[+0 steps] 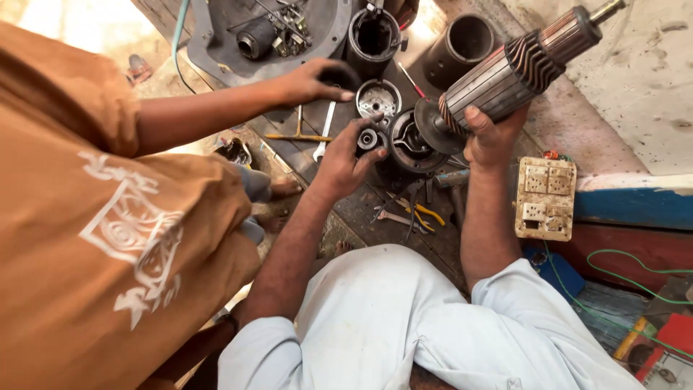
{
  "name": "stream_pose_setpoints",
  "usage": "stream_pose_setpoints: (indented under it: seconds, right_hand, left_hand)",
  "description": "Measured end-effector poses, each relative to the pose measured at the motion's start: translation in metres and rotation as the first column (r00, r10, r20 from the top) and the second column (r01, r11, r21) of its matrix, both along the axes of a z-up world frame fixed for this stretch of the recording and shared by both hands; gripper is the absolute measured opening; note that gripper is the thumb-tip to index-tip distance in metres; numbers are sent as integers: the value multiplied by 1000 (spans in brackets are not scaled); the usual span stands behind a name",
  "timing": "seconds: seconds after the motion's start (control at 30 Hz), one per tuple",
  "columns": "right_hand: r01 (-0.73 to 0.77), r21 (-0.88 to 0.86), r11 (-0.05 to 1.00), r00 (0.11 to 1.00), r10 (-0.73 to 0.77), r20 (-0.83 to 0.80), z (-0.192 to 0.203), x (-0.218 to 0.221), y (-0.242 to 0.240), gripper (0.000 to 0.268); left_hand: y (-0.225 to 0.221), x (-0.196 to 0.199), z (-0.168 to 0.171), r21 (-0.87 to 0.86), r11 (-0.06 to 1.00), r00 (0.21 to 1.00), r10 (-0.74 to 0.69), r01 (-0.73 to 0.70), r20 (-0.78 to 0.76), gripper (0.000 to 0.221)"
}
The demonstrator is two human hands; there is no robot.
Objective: Disassembling and inspecting an electric motor component at a workshop workbench using various tools.
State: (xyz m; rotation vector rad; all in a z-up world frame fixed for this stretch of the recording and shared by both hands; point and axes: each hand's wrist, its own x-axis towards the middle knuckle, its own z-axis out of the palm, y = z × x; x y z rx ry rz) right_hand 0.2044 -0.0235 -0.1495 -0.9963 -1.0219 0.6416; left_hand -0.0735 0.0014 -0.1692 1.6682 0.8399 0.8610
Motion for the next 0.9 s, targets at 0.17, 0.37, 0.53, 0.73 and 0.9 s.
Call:
stream_pose_setpoints:
  seconds: [0.17,0.37,0.53,0.73,0.9]
  right_hand:
    - [-33,68,997,999,35,-27,-10,8,-2,87]
    - [-39,13,999,990,40,-133,25,-19,0,76]
    - [-5,114,993,996,15,-83,-7,2,-7,76]
    - [6,109,994,993,-19,118,-8,-5,-18,81]
    - [-9,107,994,978,-14,208,-3,-11,-20,92]
  left_hand:
    - [-8,5,-16,52,998,990,30,-37,137,56]
    - [-7,13,-40,195,975,946,39,-107,322,57]
    - [-4,-7,1,268,955,991,112,-127,69,54]
    - [-6,-14,13,160,987,999,32,-32,4,49]
    - [-2,-13,10,291,955,998,62,-53,-22,44]
